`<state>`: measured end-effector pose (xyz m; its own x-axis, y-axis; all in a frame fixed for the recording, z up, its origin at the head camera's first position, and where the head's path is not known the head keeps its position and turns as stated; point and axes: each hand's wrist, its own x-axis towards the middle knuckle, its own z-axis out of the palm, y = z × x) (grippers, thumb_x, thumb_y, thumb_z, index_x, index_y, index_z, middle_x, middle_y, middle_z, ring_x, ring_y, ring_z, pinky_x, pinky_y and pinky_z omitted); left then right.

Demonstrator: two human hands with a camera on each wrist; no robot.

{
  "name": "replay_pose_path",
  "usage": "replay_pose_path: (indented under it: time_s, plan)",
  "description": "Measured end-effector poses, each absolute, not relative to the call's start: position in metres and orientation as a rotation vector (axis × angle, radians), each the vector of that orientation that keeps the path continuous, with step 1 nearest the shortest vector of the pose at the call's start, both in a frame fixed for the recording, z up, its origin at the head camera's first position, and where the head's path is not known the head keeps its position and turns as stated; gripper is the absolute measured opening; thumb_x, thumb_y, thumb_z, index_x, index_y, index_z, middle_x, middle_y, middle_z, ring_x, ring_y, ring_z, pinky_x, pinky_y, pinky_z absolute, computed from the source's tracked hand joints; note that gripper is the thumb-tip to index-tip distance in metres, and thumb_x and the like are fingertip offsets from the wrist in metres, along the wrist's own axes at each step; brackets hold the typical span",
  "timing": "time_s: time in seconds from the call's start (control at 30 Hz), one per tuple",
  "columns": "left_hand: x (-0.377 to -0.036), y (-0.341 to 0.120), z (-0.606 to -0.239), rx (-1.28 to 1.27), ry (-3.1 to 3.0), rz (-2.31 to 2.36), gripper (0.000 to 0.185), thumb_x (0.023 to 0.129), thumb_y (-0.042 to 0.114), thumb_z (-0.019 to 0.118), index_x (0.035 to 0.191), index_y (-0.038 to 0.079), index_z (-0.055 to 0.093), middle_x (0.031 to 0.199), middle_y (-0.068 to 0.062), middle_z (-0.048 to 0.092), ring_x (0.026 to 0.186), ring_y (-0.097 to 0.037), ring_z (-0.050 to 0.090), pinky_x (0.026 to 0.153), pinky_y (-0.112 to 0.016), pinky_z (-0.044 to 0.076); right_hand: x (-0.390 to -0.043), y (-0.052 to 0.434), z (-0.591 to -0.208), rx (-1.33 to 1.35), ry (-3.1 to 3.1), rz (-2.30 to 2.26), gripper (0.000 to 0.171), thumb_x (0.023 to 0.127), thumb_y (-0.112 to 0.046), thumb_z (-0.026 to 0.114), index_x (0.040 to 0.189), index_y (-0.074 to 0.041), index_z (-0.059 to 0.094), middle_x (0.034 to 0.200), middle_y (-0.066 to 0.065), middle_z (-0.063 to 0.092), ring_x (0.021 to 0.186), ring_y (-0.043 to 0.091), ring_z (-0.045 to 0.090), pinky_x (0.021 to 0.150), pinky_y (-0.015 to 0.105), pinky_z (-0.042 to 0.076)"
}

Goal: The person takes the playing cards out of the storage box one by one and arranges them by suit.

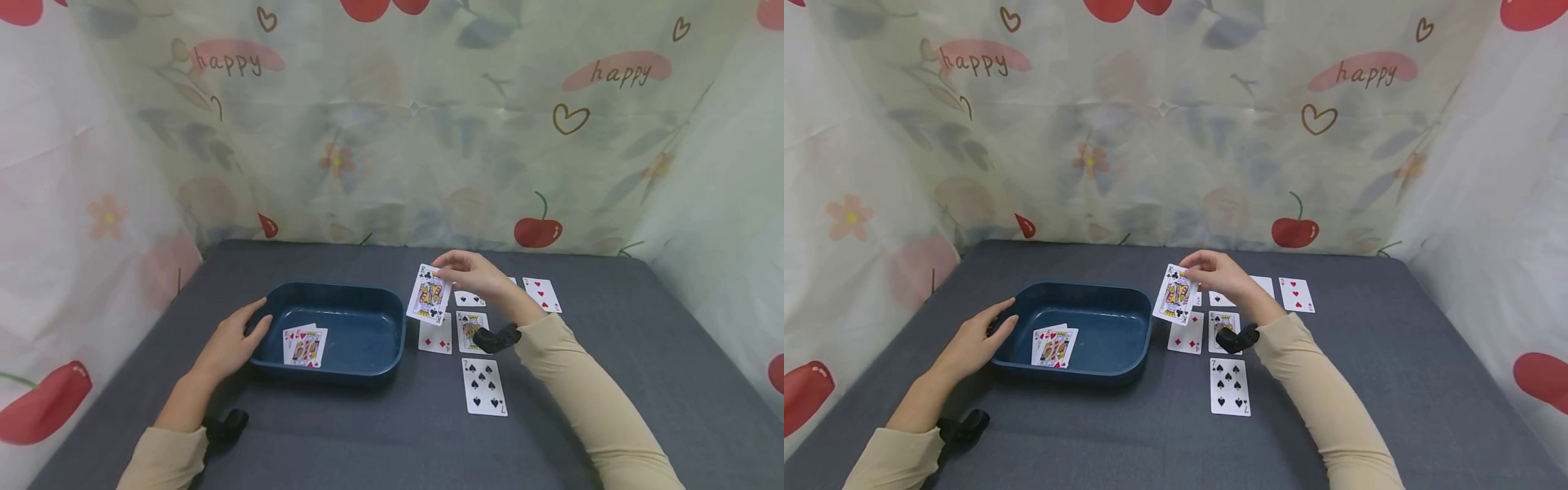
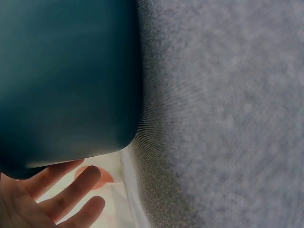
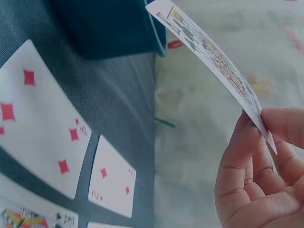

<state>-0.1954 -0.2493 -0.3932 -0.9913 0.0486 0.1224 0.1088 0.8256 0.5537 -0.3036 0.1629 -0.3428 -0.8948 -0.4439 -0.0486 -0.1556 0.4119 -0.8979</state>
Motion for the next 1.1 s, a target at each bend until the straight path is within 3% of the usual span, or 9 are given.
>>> replay_pose_path:
  time_s: [0.33,0.53,0.73,1.1]
  plan:
    - [-0.195,-0.248,-0.392,-0.123,-2.908,-0.887,0.057,0.099,0.037,0.040,0.143,0.001,0.033,0.145,-0.029,0.034,0.134,-0.047,0.030,0.108,-0.062,0.026,-0.299,0.187,-0.348,-0.449,2.400,-1.502,0.038,0.093,-0.018,0.056,0.125,0.000,0.050,0.107,0.005,0.062,0.091,0.009,0.057,0.084,0.029,0.047]
    - [-0.194,-0.248,-0.392,-0.123,-2.908,-0.877,0.059,0.099,0.039,0.040,0.143,0.001,0.033,0.145,-0.029,0.034,0.134,-0.047,0.030,0.108,-0.062,0.026,-0.297,0.199,-0.352,-0.396,2.406,-1.516,0.039,0.093,-0.021,0.056,0.126,0.000,0.049,0.115,0.011,0.059,0.093,0.009,0.057,0.090,0.033,0.047]
    - [-0.195,-0.248,-0.393,-0.114,-2.912,-0.870,0.058,0.099,0.038,0.041,0.143,0.001,0.033,0.145,-0.029,0.034,0.134,-0.046,0.031,0.108,-0.062,0.026,-0.295,0.211,-0.356,-0.379,2.406,-1.540,0.039,0.093,-0.018,0.055,0.126,0.002,0.048,0.106,0.006,0.062,0.086,0.007,0.059,0.082,0.028,0.051]
    - [-0.195,-0.248,-0.393,-0.120,-2.902,-0.878,0.057,0.098,0.036,0.042,0.143,0.001,0.033,0.145,-0.029,0.034,0.134,-0.046,0.031,0.108,-0.062,0.026,-0.289,0.242,-0.363,-0.331,2.447,-1.516,0.041,0.094,-0.021,0.054,0.125,0.003,0.046,0.102,0.000,0.061,0.088,0.006,0.059,0.082,0.026,0.050]
